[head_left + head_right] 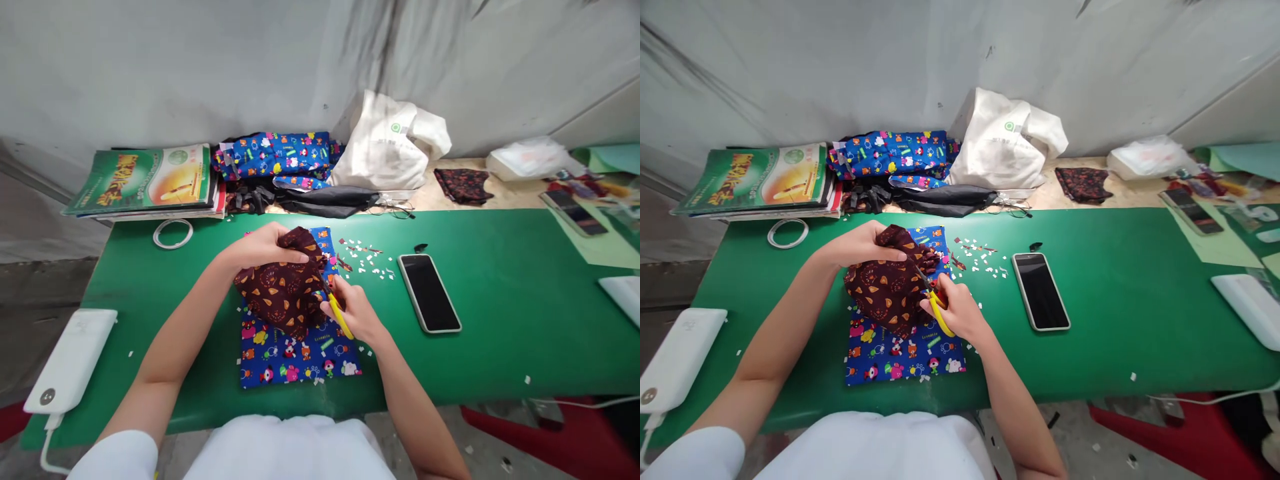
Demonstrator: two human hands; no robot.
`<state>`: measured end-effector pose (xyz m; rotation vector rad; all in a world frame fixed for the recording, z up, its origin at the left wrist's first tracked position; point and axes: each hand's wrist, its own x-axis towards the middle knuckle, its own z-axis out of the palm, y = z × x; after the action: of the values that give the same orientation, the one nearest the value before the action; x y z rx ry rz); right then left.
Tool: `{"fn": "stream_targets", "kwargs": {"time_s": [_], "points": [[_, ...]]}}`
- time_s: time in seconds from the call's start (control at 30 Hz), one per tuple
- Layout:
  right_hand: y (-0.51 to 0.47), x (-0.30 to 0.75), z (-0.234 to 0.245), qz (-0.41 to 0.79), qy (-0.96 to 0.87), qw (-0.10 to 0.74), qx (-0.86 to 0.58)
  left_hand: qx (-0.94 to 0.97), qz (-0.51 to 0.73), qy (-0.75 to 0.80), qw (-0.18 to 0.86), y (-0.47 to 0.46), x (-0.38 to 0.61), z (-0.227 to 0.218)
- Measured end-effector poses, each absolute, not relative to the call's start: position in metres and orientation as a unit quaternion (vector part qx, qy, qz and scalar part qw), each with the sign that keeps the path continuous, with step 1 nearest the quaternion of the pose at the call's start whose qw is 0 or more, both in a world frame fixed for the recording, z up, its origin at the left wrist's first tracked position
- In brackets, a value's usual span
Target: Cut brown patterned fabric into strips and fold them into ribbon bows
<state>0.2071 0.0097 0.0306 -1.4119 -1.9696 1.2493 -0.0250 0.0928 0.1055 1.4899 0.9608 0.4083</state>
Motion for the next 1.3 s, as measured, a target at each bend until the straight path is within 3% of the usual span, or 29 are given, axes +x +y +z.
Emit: {"fn": "stream_targets", "kwargs": {"time_s": [0.63, 0.83, 1.3], "points": [[0.003, 0.202, 0.044, 0.337, -0.742, 0.189, -0.548, 0.707, 0.166, 0.411, 0.551, 0.090, -0.017, 0.106], [0.003, 0.202, 0.043, 0.331, -0.742, 0.176, -0.556, 0.743, 0.143, 0.424, 0.497, 0.087, -0.011, 0.105], [0.004, 0.204, 0.039, 0.346, -0.741, 0.199, -0.540, 0.742, 0.133, 0.408, 0.514, 0.087, -0.007, 0.099]]}}
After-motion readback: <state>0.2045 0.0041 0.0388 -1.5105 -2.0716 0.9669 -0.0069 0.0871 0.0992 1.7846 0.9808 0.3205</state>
